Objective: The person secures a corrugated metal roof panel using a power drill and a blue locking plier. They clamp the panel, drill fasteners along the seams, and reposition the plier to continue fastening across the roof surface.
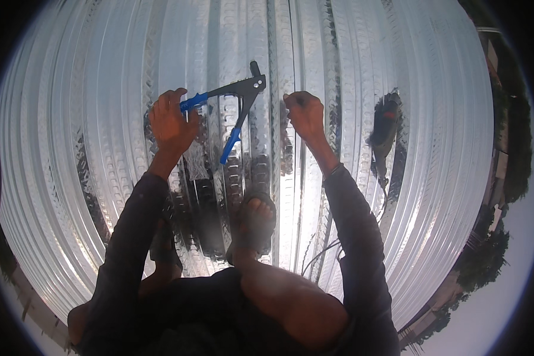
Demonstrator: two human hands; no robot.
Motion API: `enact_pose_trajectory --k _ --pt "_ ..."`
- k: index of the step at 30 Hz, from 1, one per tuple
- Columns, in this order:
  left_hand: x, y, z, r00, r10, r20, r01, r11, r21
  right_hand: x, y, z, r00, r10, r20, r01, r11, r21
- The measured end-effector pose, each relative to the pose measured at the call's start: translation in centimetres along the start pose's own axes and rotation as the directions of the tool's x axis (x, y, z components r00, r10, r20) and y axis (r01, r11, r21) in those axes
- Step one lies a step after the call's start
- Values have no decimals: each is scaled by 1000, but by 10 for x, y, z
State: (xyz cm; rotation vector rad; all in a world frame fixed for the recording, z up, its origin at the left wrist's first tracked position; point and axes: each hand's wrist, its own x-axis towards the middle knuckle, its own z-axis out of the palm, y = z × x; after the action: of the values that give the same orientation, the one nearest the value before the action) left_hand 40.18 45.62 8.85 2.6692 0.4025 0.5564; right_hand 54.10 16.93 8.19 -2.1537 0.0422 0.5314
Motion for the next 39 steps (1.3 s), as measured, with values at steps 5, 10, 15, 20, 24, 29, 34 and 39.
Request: enact_pose_trajectory --k 5,10,15,20,24,29,34,39 --pt "17 -22 21 884 12 468 2 1000 -29 -55 -25 111 995 38 92 -51 988 143" --pt "-3 14 21 939 -19 345 112 961 -252 -57 -35 77 974 87 208 -188 823 536" --pt "39 105 -10 917 -201 346 343 839 -422 -46 -110 -32 992 36 120 -77 932 354" --pt "80 149 -31 939 -248 237 340 573 -745 -76 -226 -93 985 -167 -33 162 980 -116" --pt "68 170 -55 865 -317 389 466 217 -858 -93 -285 -94 982 -191 1 174 892 -417" --pt "16 203 -43 738 -438 512 522 -110 -846 -101 -317 -53 993 36 112 40 794 -606" --pt "-8 212 -42 623 -244 743 725 -176 -666 -89 -286 -67 970 229 75 -121 731 -672" --pt "-32 220 26 530 -176 829 803 -208 -558 -44 -212 -92 935 341 97 -212 757 -618"
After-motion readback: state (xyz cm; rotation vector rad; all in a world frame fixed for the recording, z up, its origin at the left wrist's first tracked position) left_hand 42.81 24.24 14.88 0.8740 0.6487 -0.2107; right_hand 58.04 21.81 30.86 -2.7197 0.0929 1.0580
